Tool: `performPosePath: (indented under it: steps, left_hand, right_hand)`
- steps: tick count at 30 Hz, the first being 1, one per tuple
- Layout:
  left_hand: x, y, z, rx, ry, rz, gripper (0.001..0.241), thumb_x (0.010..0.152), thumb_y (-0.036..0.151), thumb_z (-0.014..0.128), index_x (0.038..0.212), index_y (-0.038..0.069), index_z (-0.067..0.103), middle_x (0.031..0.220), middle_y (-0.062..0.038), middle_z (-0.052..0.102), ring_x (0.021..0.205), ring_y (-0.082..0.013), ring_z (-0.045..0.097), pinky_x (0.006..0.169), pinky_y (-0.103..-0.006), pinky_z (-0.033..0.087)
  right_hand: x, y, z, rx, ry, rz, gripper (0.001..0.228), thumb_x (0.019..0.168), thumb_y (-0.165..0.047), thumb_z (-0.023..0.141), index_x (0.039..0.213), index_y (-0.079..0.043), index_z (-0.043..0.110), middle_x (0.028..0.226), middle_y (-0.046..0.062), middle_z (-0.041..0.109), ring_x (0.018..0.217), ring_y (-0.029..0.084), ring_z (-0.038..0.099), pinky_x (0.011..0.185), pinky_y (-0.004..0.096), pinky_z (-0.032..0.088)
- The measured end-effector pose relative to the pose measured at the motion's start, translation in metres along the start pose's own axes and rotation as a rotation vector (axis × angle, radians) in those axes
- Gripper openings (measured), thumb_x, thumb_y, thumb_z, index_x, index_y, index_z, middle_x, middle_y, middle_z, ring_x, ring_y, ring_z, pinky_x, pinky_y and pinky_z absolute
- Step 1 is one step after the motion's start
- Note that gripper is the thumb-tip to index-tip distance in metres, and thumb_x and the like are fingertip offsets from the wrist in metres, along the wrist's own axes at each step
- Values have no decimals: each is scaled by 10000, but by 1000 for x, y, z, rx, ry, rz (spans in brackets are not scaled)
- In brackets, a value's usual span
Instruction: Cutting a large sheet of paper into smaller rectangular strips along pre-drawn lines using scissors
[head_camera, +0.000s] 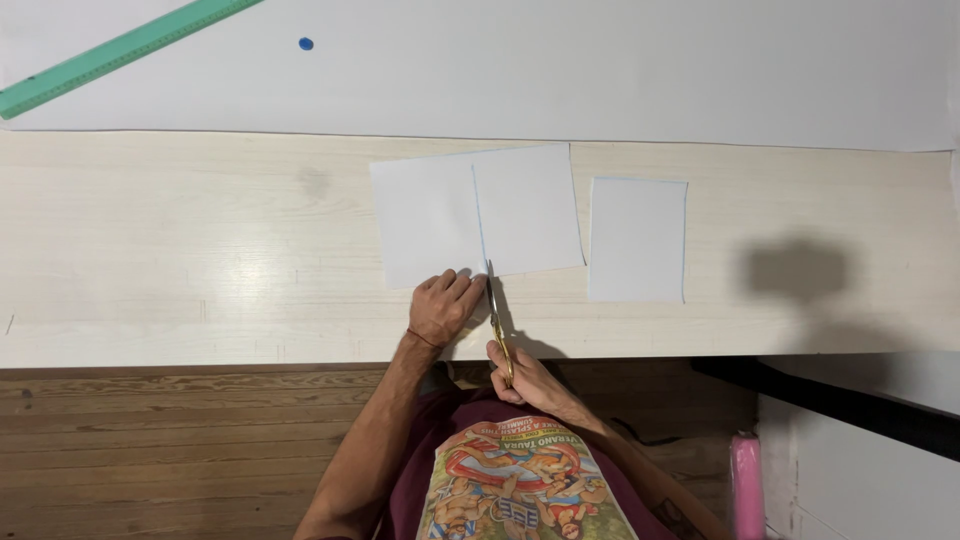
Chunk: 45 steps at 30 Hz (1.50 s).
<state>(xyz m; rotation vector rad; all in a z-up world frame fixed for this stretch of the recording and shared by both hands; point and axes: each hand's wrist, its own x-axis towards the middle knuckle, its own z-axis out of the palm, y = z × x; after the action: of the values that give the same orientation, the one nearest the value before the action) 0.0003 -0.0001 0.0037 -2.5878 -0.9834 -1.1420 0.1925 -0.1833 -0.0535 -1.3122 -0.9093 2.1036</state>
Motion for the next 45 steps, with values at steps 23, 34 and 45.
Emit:
performPosePath:
  steps: [23,34,45]
  left_hand:
    - [-13,-1,5,1,-47,-8,203,1177,174,654,1036,158,799,819,-22,609,752,-193,681,619,-245,588]
    - [-10,4,-8,-24,-66,-20,233,1202,205,611,1070,152,795,851,-30,630,773,-200,697,659,-259,608]
    - [-31,3,10,2,-44,-15,167,1160,205,683,1051,172,805,861,-33,661,767,-198,708,689,-276,610]
  right_hand:
    - [-13,-64,19,114,94,66,611,1302,-574,443,1275,10,617,475,38,409,332,93,335,329,215,271]
    - [-19,-111,32,127,117,93,609,1281,-610,479,1339,-18,608,498,24,400,355,82,302,339,219,243]
    - [-7,-106,27,123,135,101,689,1269,-636,502,1379,36,607,504,6,388,363,71,303,341,211,240]
